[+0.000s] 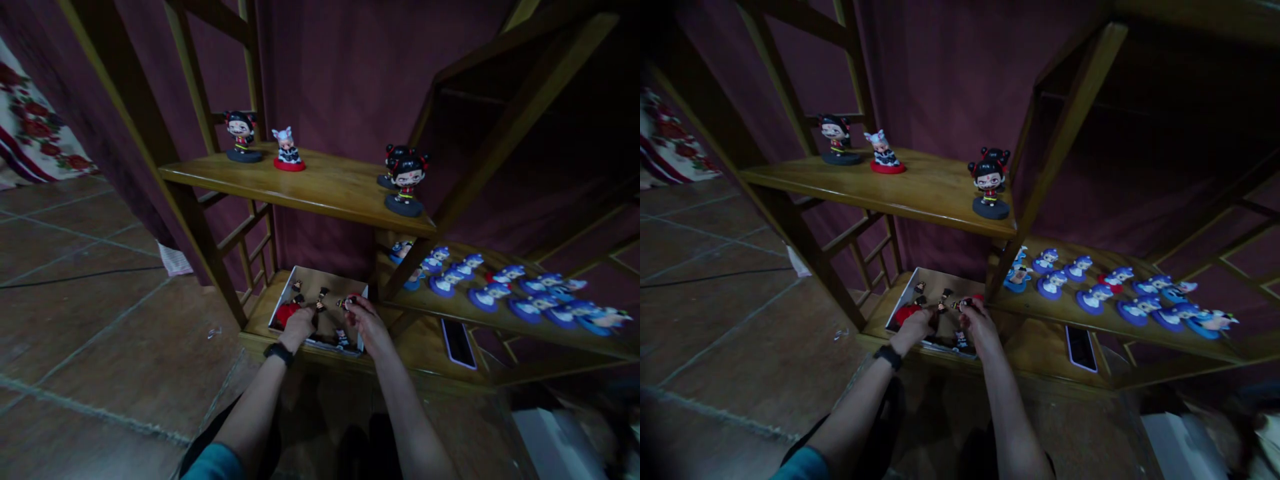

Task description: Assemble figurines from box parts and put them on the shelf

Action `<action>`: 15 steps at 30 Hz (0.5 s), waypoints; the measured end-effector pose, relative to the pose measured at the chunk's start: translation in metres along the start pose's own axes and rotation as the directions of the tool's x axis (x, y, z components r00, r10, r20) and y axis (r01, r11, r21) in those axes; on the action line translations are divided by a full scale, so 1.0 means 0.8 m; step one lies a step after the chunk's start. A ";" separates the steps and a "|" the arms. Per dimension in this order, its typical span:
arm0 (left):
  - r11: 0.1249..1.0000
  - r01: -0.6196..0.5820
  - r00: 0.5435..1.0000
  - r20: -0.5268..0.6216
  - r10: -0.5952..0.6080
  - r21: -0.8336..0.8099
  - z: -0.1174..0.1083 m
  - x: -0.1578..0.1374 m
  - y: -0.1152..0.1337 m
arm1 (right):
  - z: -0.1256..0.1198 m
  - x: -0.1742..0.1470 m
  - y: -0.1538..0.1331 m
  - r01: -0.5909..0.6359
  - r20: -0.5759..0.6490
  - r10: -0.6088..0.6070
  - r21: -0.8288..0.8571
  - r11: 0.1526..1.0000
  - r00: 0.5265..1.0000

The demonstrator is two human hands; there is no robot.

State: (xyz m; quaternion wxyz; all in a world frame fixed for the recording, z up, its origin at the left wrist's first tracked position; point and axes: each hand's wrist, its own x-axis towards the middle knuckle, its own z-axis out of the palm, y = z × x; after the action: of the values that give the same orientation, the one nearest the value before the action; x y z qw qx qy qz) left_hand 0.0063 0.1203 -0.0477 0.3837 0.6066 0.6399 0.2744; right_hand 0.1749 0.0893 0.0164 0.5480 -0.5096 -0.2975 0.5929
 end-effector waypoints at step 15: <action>0.996 0.029 0.998 -0.047 -0.033 -0.088 0.019 0.007 -0.013 | 0.001 -0.002 0.001 -0.029 0.089 0.026 0.026 0.999 0.996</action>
State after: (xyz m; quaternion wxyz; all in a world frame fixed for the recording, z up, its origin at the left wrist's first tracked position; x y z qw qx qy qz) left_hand 0.0128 0.1229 -0.0653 0.3985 0.5726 0.6457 0.3106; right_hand 0.1736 0.0881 0.0163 0.5331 -0.4793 -0.3060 0.6264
